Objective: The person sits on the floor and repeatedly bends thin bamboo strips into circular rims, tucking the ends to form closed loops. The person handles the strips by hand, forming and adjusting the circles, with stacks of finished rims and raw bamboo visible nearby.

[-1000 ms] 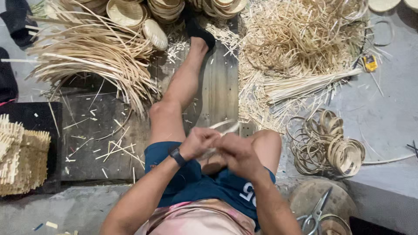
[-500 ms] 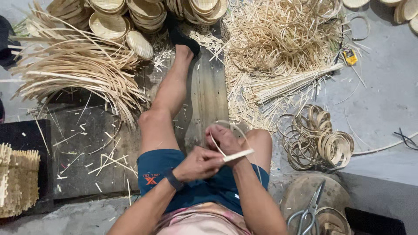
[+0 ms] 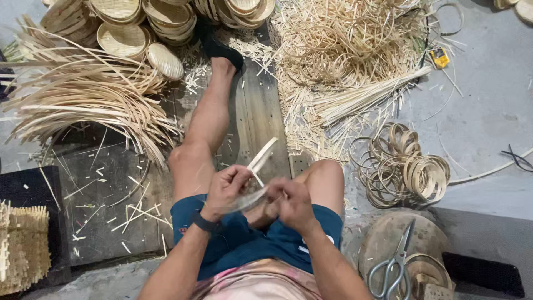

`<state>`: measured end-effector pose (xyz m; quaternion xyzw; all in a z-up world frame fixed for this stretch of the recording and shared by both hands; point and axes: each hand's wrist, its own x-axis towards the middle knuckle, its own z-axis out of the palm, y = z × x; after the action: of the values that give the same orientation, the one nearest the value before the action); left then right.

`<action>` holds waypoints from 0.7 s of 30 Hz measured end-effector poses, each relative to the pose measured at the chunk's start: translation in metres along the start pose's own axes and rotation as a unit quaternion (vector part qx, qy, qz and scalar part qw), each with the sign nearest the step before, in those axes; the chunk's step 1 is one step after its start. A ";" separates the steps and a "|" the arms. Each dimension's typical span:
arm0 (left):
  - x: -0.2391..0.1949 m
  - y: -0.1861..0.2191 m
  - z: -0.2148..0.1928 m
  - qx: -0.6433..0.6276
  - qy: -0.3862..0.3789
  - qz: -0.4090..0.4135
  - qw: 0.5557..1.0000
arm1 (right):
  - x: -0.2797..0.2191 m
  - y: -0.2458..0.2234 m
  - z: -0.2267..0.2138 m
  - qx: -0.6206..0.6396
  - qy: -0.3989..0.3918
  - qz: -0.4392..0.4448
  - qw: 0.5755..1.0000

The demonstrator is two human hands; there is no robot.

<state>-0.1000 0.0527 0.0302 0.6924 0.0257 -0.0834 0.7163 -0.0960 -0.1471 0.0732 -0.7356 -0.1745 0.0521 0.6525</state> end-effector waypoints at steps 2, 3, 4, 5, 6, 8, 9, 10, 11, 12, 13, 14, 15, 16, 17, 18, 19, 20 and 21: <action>-0.012 -0.002 0.004 -0.066 -0.048 -0.035 0.996 | -0.005 0.028 0.005 0.222 0.096 0.194 0.951; -0.018 -0.003 0.011 -0.111 -0.106 -0.073 0.985 | 0.001 0.046 0.007 0.395 0.141 0.324 0.848; -0.026 -0.004 0.021 -0.155 -0.164 -0.110 0.968 | 0.005 0.061 0.008 0.545 0.180 0.434 0.695; -0.032 -0.003 0.028 -0.196 -0.222 -0.147 0.944 | 0.009 0.073 0.008 0.565 0.054 0.357 0.742; -0.036 -0.002 0.032 -0.190 -0.224 -0.163 0.942 | 0.015 0.083 0.009 0.572 -0.071 0.270 0.771; -0.036 0.000 0.036 -0.176 -0.229 -0.190 0.938 | 0.021 0.091 0.010 0.545 -0.143 0.204 0.801; -0.034 0.002 0.032 -0.113 -0.188 -0.121 0.968 | 0.020 0.088 0.013 0.523 -0.092 0.234 0.814; -0.030 0.005 0.022 -0.048 -0.146 -0.050 0.987 | 0.018 0.081 0.016 0.500 -0.040 0.262 0.825; -0.024 0.008 0.012 0.014 -0.101 0.023 0.994 | 0.016 0.071 0.016 0.368 -0.036 0.244 0.896; -0.019 0.011 0.003 0.059 -0.057 0.079 0.994 | 0.011 0.057 0.016 0.229 -0.031 0.220 0.948; -0.015 0.013 -0.008 0.106 -0.011 0.133 0.985 | 0.010 0.044 0.015 0.085 -0.025 0.189 0.978; -0.011 0.013 -0.014 0.152 0.034 0.186 0.970 | 0.011 0.031 0.012 0.021 -0.007 0.129 0.991; -0.012 0.010 -0.015 0.213 0.006 0.198 0.957 | 0.004 0.016 0.009 -0.042 0.011 0.074 0.996; -0.014 0.006 -0.013 0.273 -0.023 0.209 0.939 | 0.001 0.003 0.006 -0.105 0.028 0.018 0.994; -0.013 0.002 -0.011 0.332 -0.051 0.224 0.915 | 0.005 -0.007 0.003 -0.117 0.005 -0.015 0.993; -0.012 -0.003 -0.006 0.269 -0.065 0.231 0.933 | 0.007 -0.016 -0.001 -0.129 -0.017 -0.048 0.990; -0.008 -0.008 0.000 0.205 -0.078 0.239 0.946 | 0.010 -0.024 -0.003 -0.141 -0.041 -0.082 0.986; -0.006 -0.013 0.002 0.140 -0.091 0.246 0.955 | 0.010 -0.030 -0.005 -0.113 -0.074 -0.083 0.987; -0.003 -0.017 0.001 0.049 -0.052 0.153 0.986 | 0.009 -0.033 -0.006 -0.084 -0.107 -0.084 0.987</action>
<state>-0.1060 0.0513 0.0135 0.7173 -0.1224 -0.0096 0.6859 -0.0917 -0.1470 0.1081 -0.7606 -0.3081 0.0602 0.5682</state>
